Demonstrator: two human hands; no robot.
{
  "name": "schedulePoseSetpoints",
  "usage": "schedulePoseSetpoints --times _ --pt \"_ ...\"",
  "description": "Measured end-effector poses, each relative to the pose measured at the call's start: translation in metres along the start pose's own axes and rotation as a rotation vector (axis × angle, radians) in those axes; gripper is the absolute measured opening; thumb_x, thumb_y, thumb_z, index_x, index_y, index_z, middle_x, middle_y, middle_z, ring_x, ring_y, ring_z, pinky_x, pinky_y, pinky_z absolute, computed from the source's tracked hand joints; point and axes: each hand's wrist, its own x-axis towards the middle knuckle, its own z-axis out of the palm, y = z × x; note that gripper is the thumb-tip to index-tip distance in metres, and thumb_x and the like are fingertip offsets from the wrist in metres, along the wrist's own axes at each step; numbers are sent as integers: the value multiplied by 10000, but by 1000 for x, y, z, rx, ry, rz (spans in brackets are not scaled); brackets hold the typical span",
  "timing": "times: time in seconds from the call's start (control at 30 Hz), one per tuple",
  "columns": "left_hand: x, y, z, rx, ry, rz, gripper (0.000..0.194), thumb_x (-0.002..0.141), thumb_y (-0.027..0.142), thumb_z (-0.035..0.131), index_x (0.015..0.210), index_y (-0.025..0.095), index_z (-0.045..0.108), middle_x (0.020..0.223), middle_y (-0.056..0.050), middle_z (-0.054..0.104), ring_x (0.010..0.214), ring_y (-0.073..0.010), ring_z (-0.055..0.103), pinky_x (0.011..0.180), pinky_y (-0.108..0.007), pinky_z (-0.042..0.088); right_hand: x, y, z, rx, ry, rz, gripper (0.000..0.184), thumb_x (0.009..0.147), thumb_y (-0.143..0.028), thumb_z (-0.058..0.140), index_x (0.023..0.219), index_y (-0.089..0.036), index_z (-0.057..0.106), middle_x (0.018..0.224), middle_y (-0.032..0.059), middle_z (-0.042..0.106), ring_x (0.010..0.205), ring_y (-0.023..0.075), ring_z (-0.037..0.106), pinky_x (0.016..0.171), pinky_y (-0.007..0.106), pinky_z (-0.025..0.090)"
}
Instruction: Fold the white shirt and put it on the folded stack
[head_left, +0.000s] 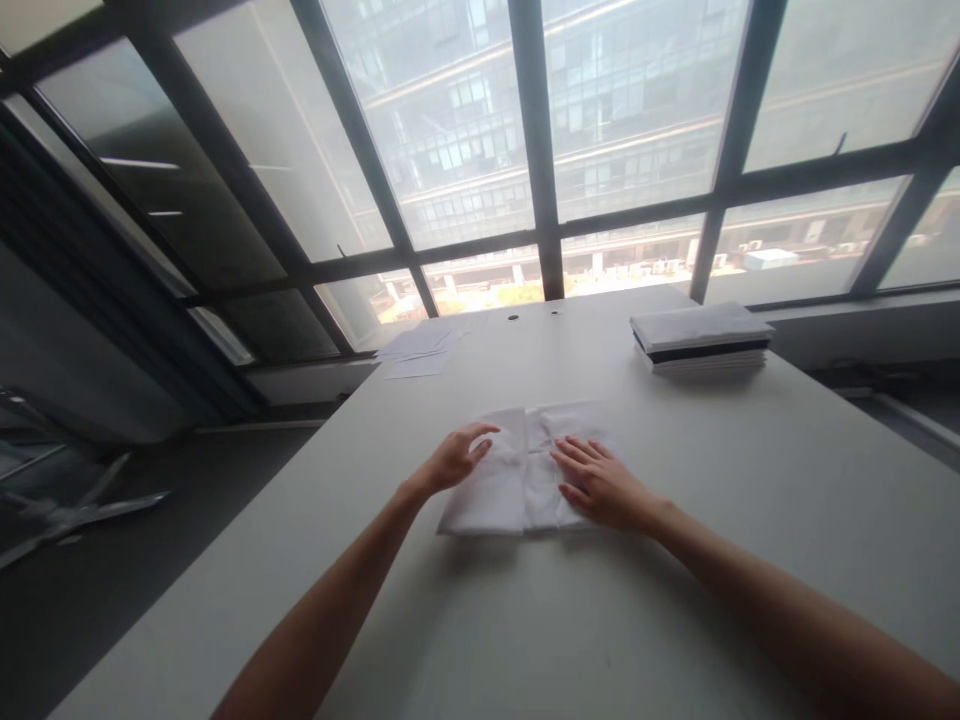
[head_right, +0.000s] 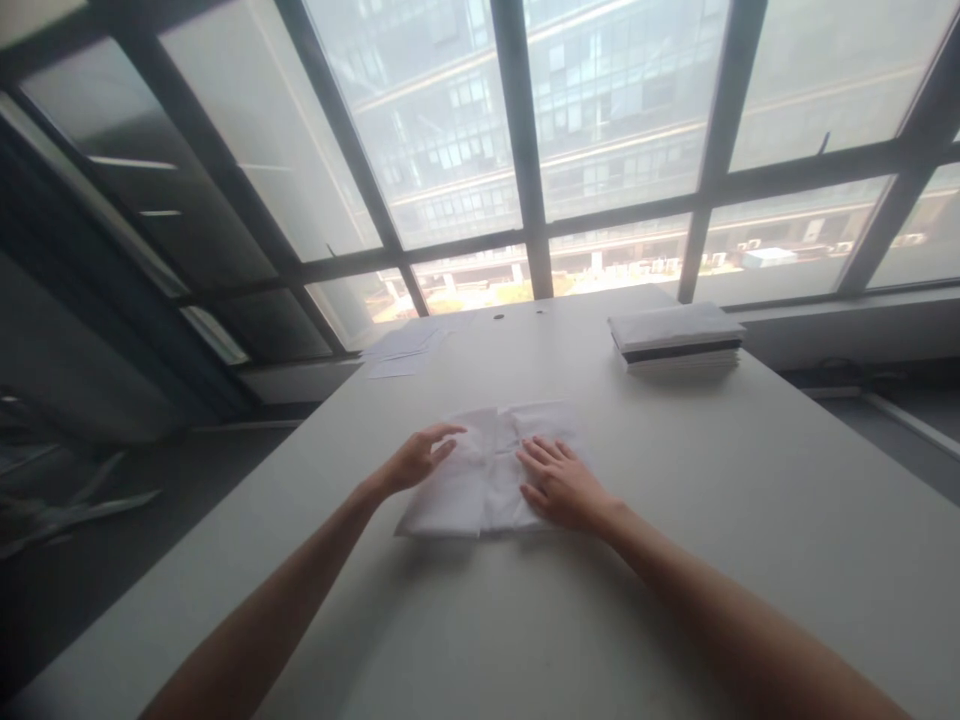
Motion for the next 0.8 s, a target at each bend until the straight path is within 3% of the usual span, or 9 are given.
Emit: schedulePoseSetpoints --times 0.07,0.2,0.27,0.37,0.57,0.7,0.8 --pt "-19 -13 1 84 -40 49 467 1020 430 441 1395 190 584 1484 -100 545 1398 -247 475 1189 -413 345 0 0 0 3 -7 7 615 1004 -437 408 1556 -165 380 1622 117 340 1513 281 260 1229 494 208" --pt "-47 -22 30 306 -191 -13 597 1050 516 337 1571 224 360 1645 -83 276 1536 -273 193 1242 -514 165 0 0 1 -9 -8 7 624 1004 -442 397 1556 -151 379 1629 113 324 1520 277 241 1233 487 196" --pt "-51 -20 41 373 -202 -49 622 1056 535 292 1597 227 291 1663 -86 206 1546 -284 137 1236 -556 113 0 1 2 -16 -6 7 621 1004 -440 398 1557 -159 377 1630 110 320 1523 274 233 1233 488 194" --pt "-50 -13 41 379 -212 -56 643 1061 547 246 1610 212 247 1669 -103 166 1549 -293 109 1230 -571 98 0 1 3 -27 -11 13 622 1005 -437 393 1561 -159 370 1631 109 318 1525 274 228 1232 492 193" --pt "-66 8 24 296 -380 256 969 889 702 572 1630 265 126 1677 -98 98 1550 -321 32 1244 -529 49 -1 2 4 -46 -17 13 621 1008 -438 374 1562 -159 368 1634 97 310 1525 265 228 1234 484 192" --pt "-70 18 23 283 -356 239 594 1061 497 356 1612 325 216 1672 -32 172 1553 -257 78 1254 -504 68 -1 3 5 -40 -15 10 627 1001 -438 388 1570 -177 356 1634 99 308 1527 272 222 1231 500 195" --pt "-67 26 22 237 -260 184 535 1093 437 214 1612 308 224 1669 -10 203 1552 -205 114 1262 -436 112 0 3 5 -37 -16 11 628 1003 -438 384 1571 -172 353 1637 99 301 1527 271 221 1232 500 192"
